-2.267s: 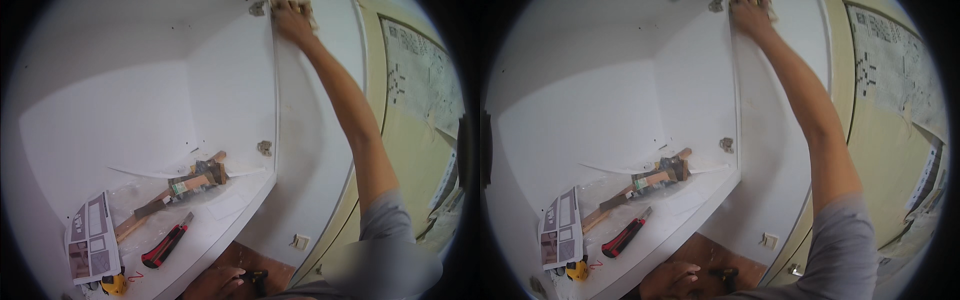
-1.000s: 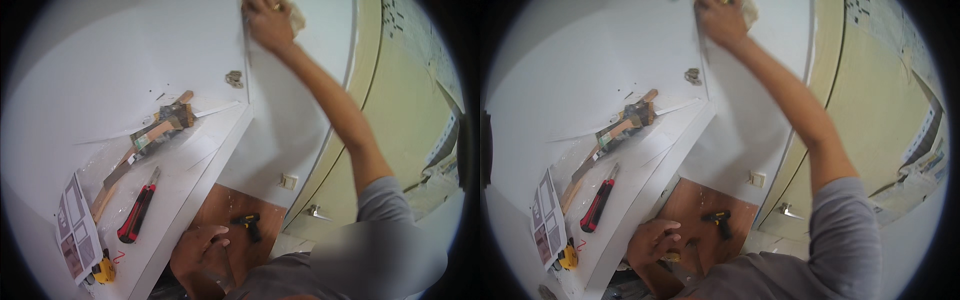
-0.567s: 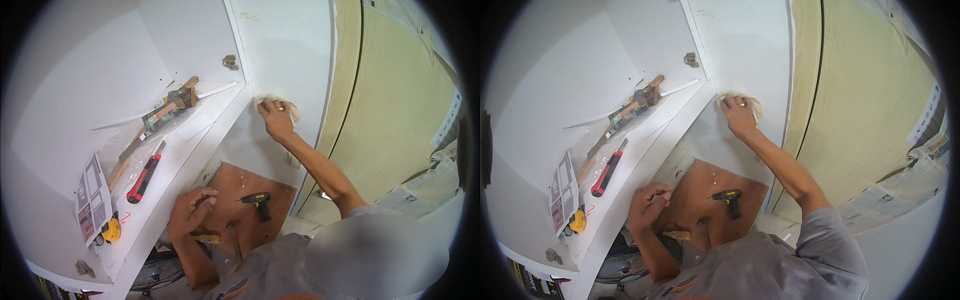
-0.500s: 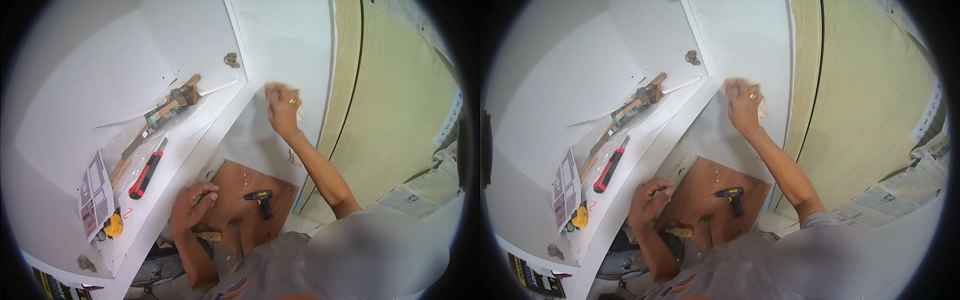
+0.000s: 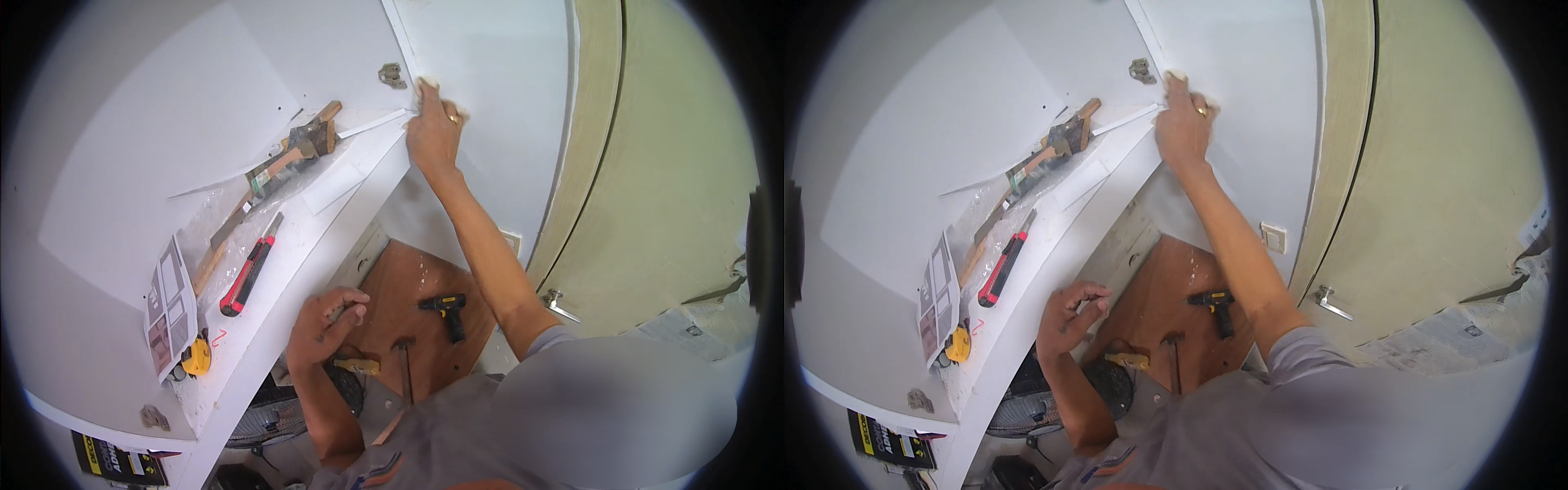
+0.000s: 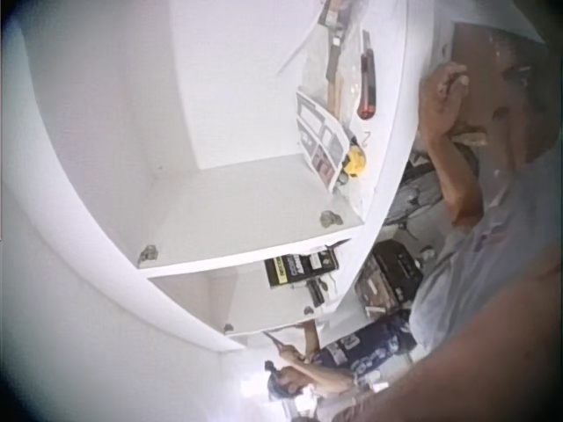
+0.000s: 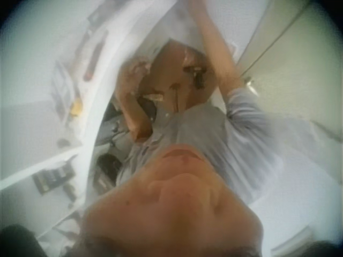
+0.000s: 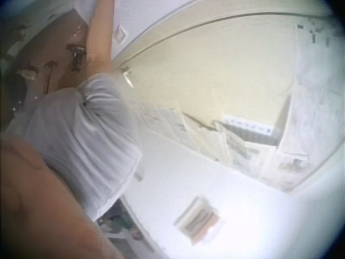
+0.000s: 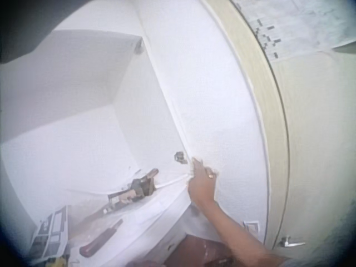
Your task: The person installs a white trim strip along the edge of a wall-mounted cabinet. They position the strip, wipe the surface with a cloth, and use a utility knife to trim the excess material flush with the cabinet edge.
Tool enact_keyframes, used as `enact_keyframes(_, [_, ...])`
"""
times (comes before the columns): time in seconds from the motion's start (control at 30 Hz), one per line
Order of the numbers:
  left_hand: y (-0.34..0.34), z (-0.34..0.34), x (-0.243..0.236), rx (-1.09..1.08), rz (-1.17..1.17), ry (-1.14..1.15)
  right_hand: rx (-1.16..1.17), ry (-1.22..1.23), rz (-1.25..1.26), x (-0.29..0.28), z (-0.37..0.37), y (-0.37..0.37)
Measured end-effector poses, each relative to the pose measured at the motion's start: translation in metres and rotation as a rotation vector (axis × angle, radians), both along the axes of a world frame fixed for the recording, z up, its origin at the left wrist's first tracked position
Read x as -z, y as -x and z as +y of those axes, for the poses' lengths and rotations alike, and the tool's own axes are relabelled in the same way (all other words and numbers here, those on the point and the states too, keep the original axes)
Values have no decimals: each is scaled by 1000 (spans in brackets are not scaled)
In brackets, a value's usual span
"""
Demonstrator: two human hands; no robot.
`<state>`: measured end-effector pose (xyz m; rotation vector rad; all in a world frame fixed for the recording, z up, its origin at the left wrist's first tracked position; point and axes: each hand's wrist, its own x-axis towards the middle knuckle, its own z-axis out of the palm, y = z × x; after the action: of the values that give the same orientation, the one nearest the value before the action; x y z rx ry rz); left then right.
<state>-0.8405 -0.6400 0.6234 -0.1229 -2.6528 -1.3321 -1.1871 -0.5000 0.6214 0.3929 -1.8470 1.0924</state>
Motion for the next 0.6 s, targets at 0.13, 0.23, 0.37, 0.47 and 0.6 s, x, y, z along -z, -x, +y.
enact_keyframes(0.13, [5,-2,-2,-12,0,38,-143,58,-169,32,7,0])
enact_keyframes(0.23, [6,-5,0,26,33,58,-256,36,-159,25,41,1])
enact_keyframes(0.37, [6,-4,0,23,38,46,-238,90,108,-39,61,6])
enact_keyframes(0.47, [8,0,1,23,55,77,-118,-10,261,-45,31,23])
enact_keyframes(0.6, [9,-4,5,-26,-23,32,-18,-45,164,-2,12,18])
